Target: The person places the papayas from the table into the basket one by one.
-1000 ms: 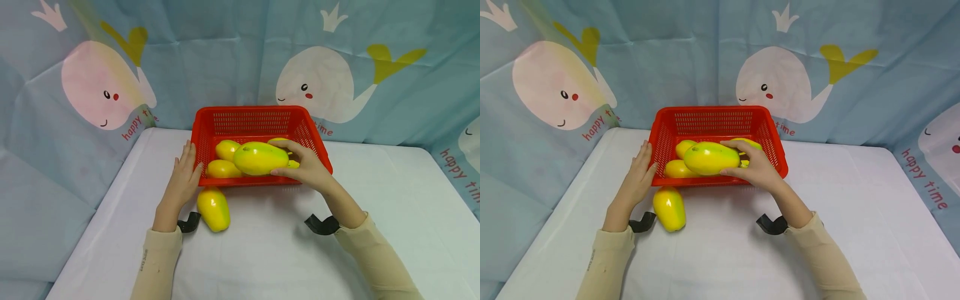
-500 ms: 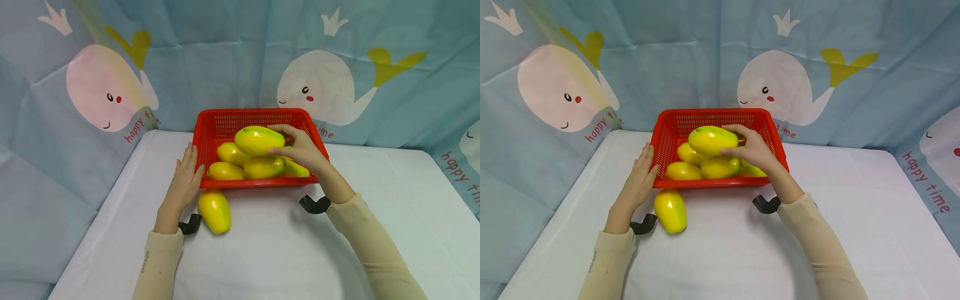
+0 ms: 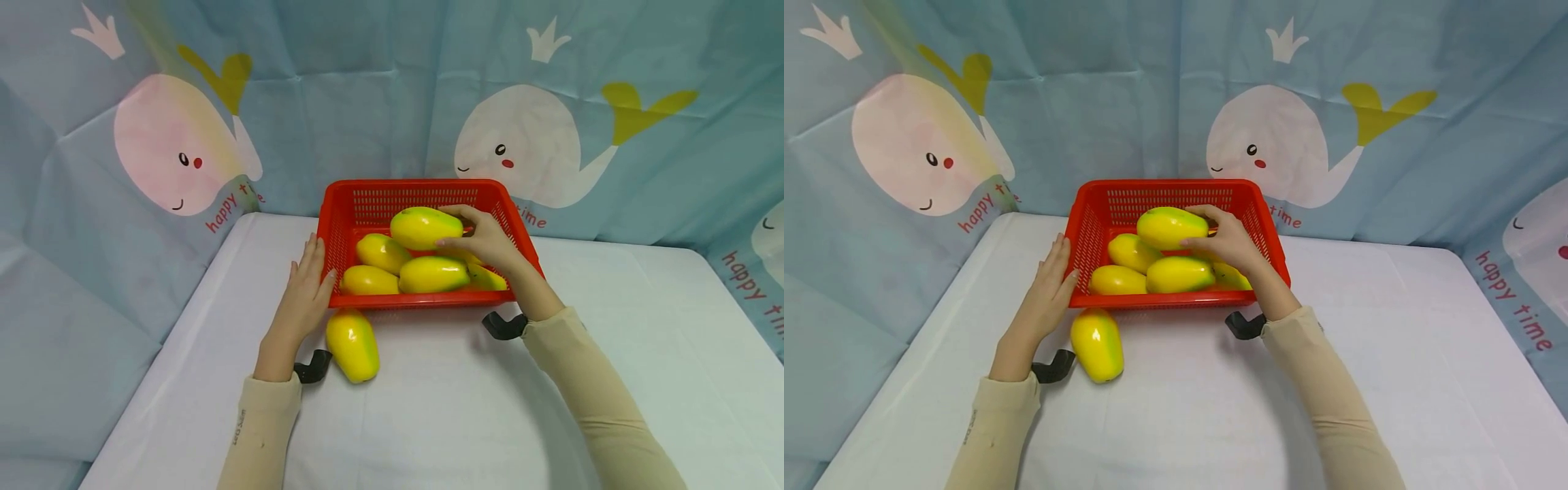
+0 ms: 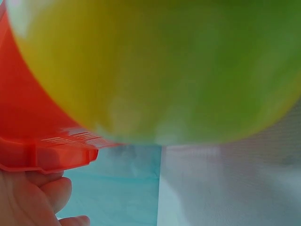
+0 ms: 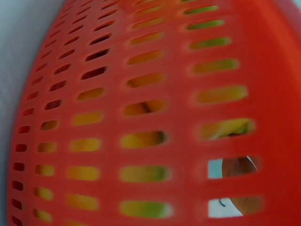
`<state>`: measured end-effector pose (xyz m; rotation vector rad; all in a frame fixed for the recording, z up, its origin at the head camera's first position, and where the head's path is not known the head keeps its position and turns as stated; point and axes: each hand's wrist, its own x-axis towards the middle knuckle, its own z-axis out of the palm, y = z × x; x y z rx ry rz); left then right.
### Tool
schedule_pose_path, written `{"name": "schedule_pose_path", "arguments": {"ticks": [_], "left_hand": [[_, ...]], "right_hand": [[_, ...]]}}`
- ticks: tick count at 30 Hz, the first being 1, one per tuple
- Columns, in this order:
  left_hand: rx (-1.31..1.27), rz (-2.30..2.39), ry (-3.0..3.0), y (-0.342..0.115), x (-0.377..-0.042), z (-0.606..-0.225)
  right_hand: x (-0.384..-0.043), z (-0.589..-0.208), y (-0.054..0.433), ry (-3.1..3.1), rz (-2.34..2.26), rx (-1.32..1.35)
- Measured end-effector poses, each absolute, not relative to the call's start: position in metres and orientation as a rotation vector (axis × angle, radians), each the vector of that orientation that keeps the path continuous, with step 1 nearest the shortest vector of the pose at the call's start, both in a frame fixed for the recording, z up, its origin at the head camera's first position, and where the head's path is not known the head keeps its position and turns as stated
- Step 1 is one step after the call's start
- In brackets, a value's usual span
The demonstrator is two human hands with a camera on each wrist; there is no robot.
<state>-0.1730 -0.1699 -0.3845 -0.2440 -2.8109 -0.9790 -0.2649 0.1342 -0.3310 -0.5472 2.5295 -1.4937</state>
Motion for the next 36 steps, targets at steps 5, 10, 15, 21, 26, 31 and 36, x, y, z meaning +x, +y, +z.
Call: {"name": "schedule_pose_path", "arguments": {"ticks": [5,10,15,21,26,31,36], "left_hand": [[-0.243,-0.98,-2.812,-0.169,-0.173,-0.385],[-0.247,-0.99,-2.807,-0.17,-0.172,-0.384],[-0.242,-0.991,-2.808,-0.17,-0.172,-0.384],[-0.243,-0.993,-2.808,-0.171,-0.173,-0.386],[-0.25,-0.988,-2.805,-0.17,-0.173,-0.385],[-0.254,-0.984,-2.803,-0.17,-0.174,-0.385],[-0.257,-0.997,-2.8,-0.171,-0.174,-0.387]], "right_hand": [[-0.269,-0.341,0.134,2.534,-1.453,-0.529],[-0.271,-0.344,0.133,2.531,-1.401,-0.544],[-0.268,-0.341,0.131,2.524,-1.381,-0.535],[-0.271,-0.343,0.13,2.532,-1.348,-0.51],[-0.274,-0.348,0.132,2.572,-1.312,-0.509],[-0.273,-0.348,0.133,2.608,-1.291,-0.489],[-0.273,-0.348,0.133,2.624,-1.281,-0.481]]}}
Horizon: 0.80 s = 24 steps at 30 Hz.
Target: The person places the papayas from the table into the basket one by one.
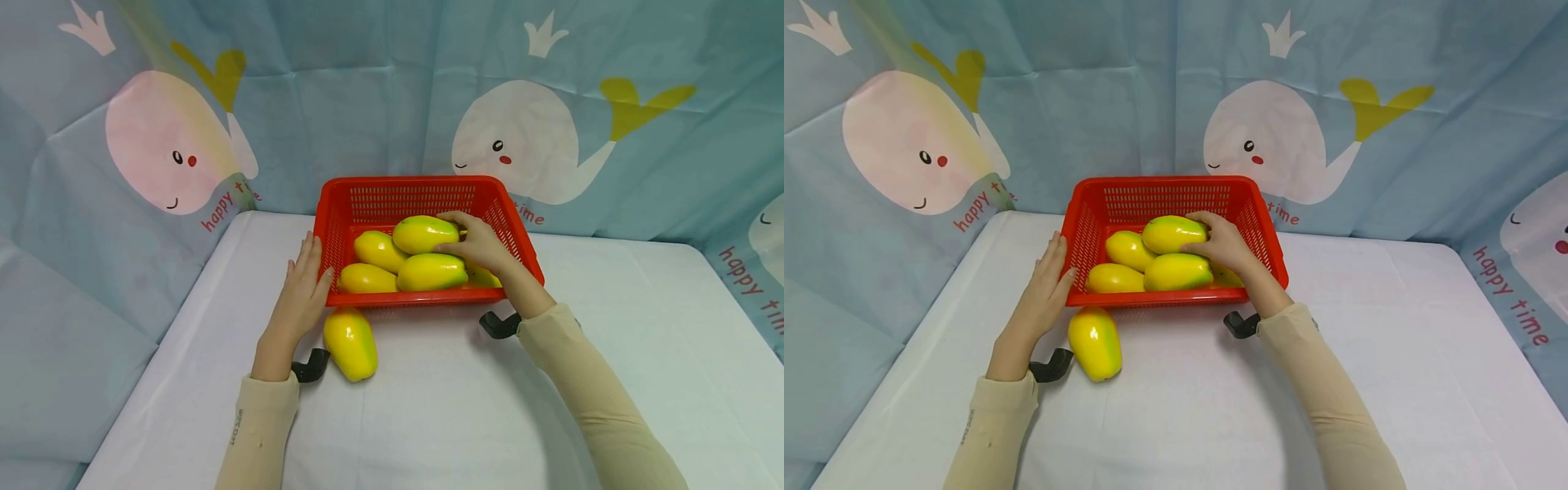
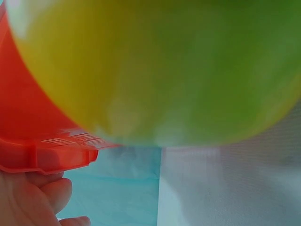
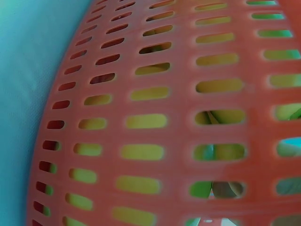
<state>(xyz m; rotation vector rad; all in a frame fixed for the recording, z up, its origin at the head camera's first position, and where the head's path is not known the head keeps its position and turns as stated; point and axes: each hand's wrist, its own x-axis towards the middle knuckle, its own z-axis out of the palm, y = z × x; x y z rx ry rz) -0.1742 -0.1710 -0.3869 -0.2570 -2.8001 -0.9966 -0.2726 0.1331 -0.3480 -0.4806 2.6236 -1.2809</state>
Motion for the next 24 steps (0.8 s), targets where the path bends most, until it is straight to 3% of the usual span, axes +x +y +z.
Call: {"name": "schedule_pose_path", "arguments": {"ticks": [24], "left_hand": [[-0.244,-1.004,-2.81,-0.1701,-0.1748,-0.3868]], "right_hand": [[-0.2687,-0.3456,0.1341,2.57,-1.382,-0.459]]}}
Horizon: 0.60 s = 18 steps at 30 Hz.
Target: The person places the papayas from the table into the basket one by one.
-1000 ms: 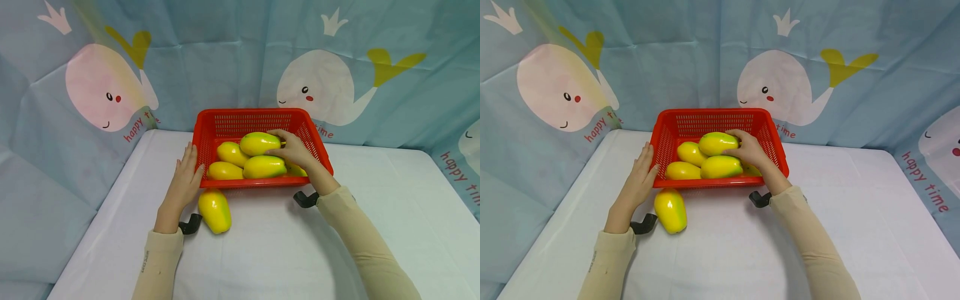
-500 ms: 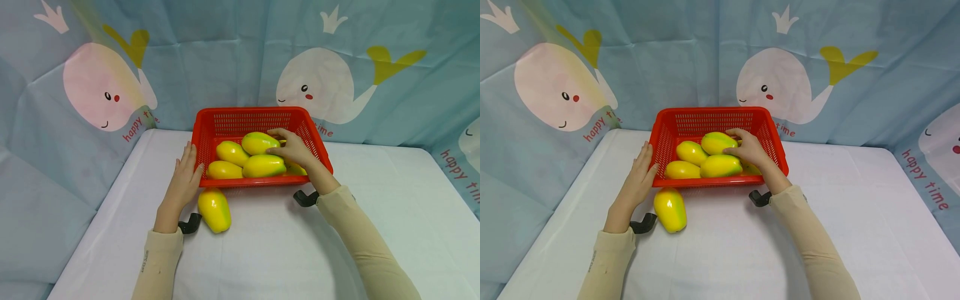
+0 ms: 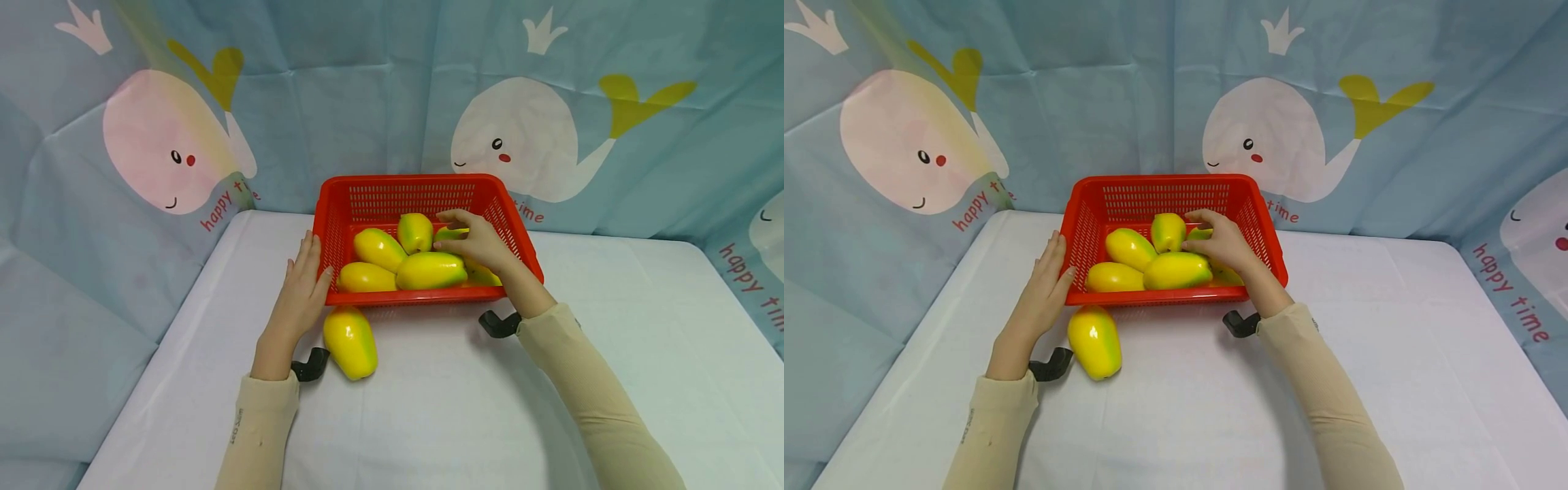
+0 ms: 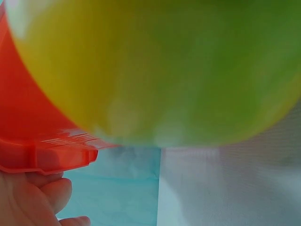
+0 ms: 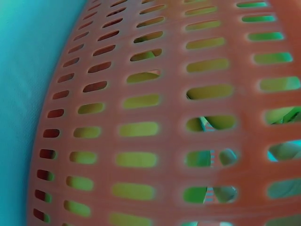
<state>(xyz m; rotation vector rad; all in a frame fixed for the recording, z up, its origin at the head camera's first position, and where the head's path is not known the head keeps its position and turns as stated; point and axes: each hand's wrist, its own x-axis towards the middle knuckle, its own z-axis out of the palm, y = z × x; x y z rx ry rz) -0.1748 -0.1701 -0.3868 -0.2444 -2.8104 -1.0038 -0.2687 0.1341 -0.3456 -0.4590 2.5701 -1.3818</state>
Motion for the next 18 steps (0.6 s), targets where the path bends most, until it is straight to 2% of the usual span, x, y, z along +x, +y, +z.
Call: {"name": "schedule_pose_path", "arguments": {"ticks": [18], "left_hand": [[-0.257,-0.994,-2.803,-0.1704,-0.1737,-0.3857]], "right_hand": [[-0.2644,-0.3457,0.1391,2.48,-1.472,-0.476]]}}
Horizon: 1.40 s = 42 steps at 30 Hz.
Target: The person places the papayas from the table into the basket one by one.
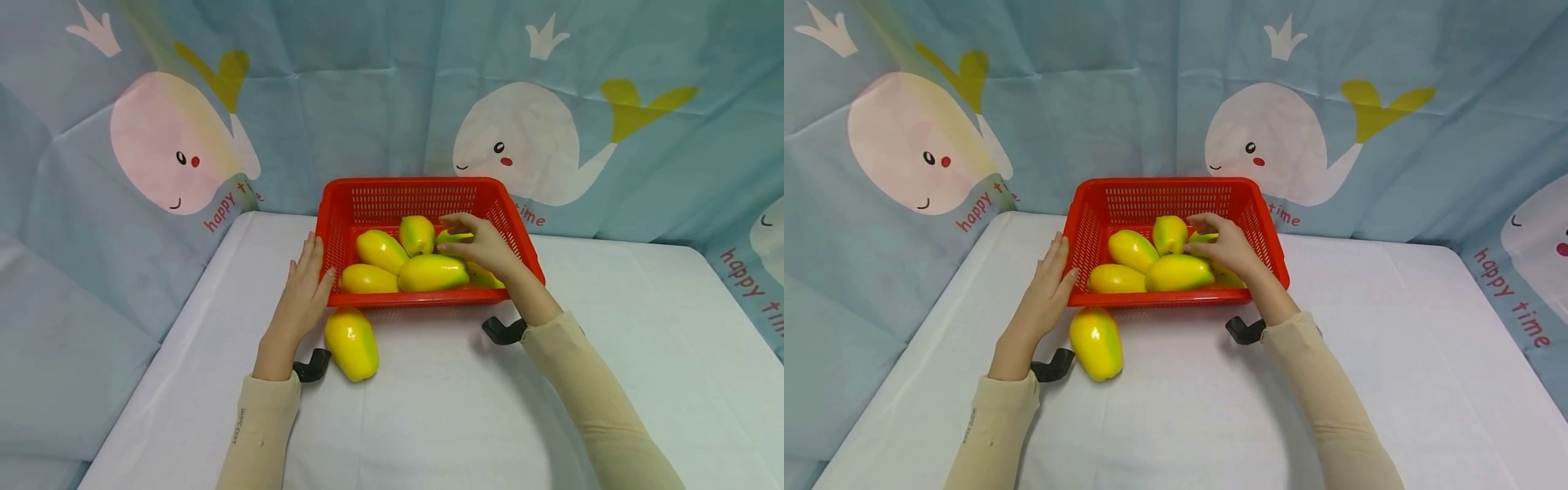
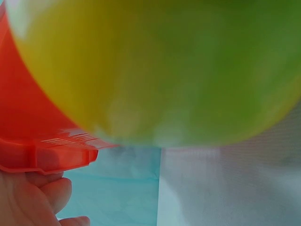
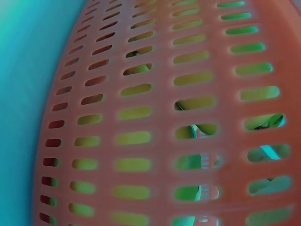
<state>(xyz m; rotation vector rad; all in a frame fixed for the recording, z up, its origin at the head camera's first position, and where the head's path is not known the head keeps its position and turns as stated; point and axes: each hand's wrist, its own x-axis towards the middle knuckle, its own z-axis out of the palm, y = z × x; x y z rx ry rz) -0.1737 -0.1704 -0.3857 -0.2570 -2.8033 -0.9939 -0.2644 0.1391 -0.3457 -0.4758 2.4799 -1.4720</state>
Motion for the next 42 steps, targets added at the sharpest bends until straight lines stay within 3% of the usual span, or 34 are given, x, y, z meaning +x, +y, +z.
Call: {"name": "schedule_pose_path", "arguments": {"ticks": [26,42], "left_hand": [[-0.241,-0.986,-2.821,-0.17,-0.174,-0.385],[-0.255,-0.994,-2.805,-0.171,-0.175,-0.386]], "right_hand": [[-0.209,-0.337,0.149,2.509,-1.563,-0.661],[-0.161,-0.346,0.123,2.462,-1.657,-1.162]]}}
